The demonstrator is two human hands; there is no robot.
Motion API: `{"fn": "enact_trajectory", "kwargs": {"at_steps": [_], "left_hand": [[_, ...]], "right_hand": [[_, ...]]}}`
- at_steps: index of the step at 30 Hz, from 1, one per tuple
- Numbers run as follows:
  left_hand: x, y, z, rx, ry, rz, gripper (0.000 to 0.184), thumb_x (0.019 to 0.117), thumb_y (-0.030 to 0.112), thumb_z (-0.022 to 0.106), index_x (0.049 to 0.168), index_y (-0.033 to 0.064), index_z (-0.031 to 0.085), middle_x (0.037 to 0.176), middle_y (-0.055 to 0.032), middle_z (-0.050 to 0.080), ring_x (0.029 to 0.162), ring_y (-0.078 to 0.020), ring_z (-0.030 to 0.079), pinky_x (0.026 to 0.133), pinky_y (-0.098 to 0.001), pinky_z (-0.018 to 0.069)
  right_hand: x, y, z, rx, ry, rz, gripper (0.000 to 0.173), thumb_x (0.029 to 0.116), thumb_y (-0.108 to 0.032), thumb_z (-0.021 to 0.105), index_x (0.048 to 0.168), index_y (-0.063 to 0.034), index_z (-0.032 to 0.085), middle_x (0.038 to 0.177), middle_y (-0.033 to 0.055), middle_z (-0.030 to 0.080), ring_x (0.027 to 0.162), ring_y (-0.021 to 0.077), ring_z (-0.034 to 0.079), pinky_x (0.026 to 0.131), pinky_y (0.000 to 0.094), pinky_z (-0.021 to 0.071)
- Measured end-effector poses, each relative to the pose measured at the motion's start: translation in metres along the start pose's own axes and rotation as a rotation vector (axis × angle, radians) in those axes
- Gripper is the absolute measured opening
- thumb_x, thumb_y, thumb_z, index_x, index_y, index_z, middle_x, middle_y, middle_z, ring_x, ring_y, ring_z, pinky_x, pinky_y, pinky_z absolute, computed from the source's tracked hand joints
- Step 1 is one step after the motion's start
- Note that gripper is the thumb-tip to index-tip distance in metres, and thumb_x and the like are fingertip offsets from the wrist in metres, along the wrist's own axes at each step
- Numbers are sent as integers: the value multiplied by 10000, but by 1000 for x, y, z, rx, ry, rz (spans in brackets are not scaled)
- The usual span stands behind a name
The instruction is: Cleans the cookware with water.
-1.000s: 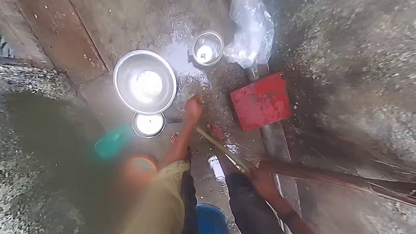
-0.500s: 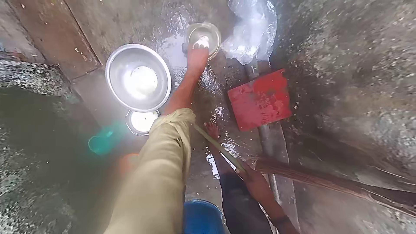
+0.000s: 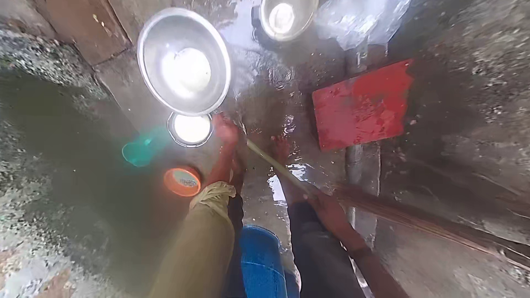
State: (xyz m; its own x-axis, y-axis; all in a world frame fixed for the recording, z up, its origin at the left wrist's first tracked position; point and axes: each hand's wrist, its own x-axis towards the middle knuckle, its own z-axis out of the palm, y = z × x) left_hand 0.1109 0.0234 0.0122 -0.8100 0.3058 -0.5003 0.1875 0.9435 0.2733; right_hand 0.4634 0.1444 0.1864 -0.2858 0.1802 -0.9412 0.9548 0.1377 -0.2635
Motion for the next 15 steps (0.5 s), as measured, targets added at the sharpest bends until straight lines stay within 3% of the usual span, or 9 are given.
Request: {"fn": "enact_trajectory", "kwargs": {"at_steps": [3,4,5,7,8,9,11,13,15], "left_hand": [[5,-83,25,253,-128,-288,651,899,284,687,1494,109,488,1511,-211,489,1401,-388,471,1097,-637,421],[5,-105,30,364,-208,-265,683,943,258,647,1563,117,398,1600,-210,391,1489,-400,358,1158,-689,298],[7,-126,35,467,-215,-179,678,948,225,633,1569,107,387,1611,-213,376,1507,-422,319,1169,-730,233],[2,-169,53,541,14,51,508,887,202,616,1375,64,596,1390,-226,593,1334,-455,512,1091,-767,297],[11,-148,25,618,-333,-74,502,995,200,565,1473,72,483,1499,-212,499,1406,-439,445,1106,-727,325],[30,-140,9,640,-576,-157,533,1010,181,571,1510,66,426,1546,-220,435,1428,-442,414,1095,-690,372],[41,-167,23,571,-419,-51,378,927,130,655,1294,42,636,1302,-258,632,1188,-485,607,897,-682,513],[37,-159,12,554,-517,-27,307,991,132,589,1286,55,627,1290,-239,631,1151,-469,628,876,-655,536],[27,-156,2,490,-488,45,297,989,142,567,1259,50,650,1253,-232,653,1108,-466,649,830,-662,546]], "right_hand": [[20,-3,8,-42,-112,-55,466,1046,-473,526,1438,-233,600,1036,155,741,984,343,710,898,599,533],[22,-6,14,-61,-147,-52,450,1043,-470,537,1382,-188,630,1006,162,735,959,349,711,880,599,539],[24,-16,17,-70,-182,-43,452,1047,-438,558,1395,-156,622,1021,190,733,964,375,713,881,614,539],[23,-31,15,-74,-233,-11,461,1048,-373,587,1443,-134,591,1073,224,726,992,409,708,900,629,530],[23,-36,13,-77,-245,7,454,1050,-349,590,1451,-136,581,1087,228,723,999,412,704,908,629,524],[26,-40,10,-81,-246,23,453,1053,-328,589,1470,-151,570,1112,229,721,1016,410,700,926,625,515],[35,-42,7,-77,-228,23,462,1058,-316,583,1500,-186,548,1191,214,709,1082,386,688,988,602,497],[39,-28,13,-74,-215,-21,473,1053,-366,576,1511,-254,534,1226,168,710,1113,328,689,1007,582,508],[40,-22,23,-88,-228,-45,480,1048,-394,559,1513,-278,527,1212,145,714,1113,297,686,998,565,511]]}}
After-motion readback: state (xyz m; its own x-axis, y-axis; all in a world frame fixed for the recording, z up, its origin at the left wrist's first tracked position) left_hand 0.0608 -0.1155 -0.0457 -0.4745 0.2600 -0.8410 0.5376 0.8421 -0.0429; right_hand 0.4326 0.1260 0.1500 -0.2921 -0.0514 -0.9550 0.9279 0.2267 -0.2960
